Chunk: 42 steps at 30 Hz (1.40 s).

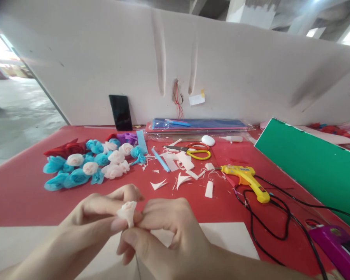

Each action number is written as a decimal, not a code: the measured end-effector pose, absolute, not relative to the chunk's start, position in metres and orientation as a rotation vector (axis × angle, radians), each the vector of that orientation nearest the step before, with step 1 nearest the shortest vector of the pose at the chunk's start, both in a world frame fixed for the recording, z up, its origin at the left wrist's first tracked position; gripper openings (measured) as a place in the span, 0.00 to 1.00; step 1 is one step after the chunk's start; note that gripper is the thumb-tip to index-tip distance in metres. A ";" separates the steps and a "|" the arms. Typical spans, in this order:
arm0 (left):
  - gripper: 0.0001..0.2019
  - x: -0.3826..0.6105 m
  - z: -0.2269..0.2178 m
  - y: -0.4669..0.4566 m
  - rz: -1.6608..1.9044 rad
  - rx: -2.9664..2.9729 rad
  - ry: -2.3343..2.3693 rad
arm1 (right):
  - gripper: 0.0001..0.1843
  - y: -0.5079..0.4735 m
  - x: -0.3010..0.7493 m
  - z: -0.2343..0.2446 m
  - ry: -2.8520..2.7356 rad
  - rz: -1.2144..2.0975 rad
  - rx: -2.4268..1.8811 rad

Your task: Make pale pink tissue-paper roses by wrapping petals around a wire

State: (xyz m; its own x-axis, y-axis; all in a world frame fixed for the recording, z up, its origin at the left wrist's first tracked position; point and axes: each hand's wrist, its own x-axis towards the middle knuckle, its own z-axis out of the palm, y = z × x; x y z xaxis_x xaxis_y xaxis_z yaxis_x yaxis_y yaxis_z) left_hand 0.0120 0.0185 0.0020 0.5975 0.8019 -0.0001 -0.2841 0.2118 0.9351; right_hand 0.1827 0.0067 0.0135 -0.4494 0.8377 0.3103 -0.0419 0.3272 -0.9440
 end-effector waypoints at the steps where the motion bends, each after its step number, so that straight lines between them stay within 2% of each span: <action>1: 0.08 0.011 0.001 0.018 0.796 1.121 0.550 | 0.17 0.006 0.184 0.012 -1.669 1.374 -0.700; 4: 0.09 0.011 -0.001 0.018 0.792 1.133 0.561 | 0.20 0.006 0.187 0.009 -1.554 1.669 -0.611; 7: 0.13 0.013 -0.001 0.020 0.800 1.172 0.569 | 0.21 0.006 0.187 0.006 -1.451 1.810 -0.529; 20: 0.12 0.021 -0.001 0.007 0.968 1.071 0.666 | 0.17 0.007 0.179 -0.003 -1.309 1.946 -0.450; 24: 0.12 0.021 0.001 0.007 0.945 1.099 0.628 | 0.17 0.006 0.178 -0.003 -1.335 1.900 -0.345; 28: 0.06 0.019 -0.001 0.008 0.988 1.188 0.633 | 0.12 0.006 0.179 -0.003 -1.284 1.885 -0.302; 31: 0.07 0.018 -0.004 0.010 0.972 1.231 0.664 | 0.09 0.007 0.181 -0.003 -1.262 1.889 -0.314; 37: 0.05 0.014 0.000 0.013 0.848 1.264 0.712 | 0.19 0.009 0.184 0.000 -1.492 1.802 -0.496; 42: 0.09 0.013 0.006 0.017 0.801 1.154 0.671 | 0.23 0.007 0.183 0.005 -1.655 1.579 -0.621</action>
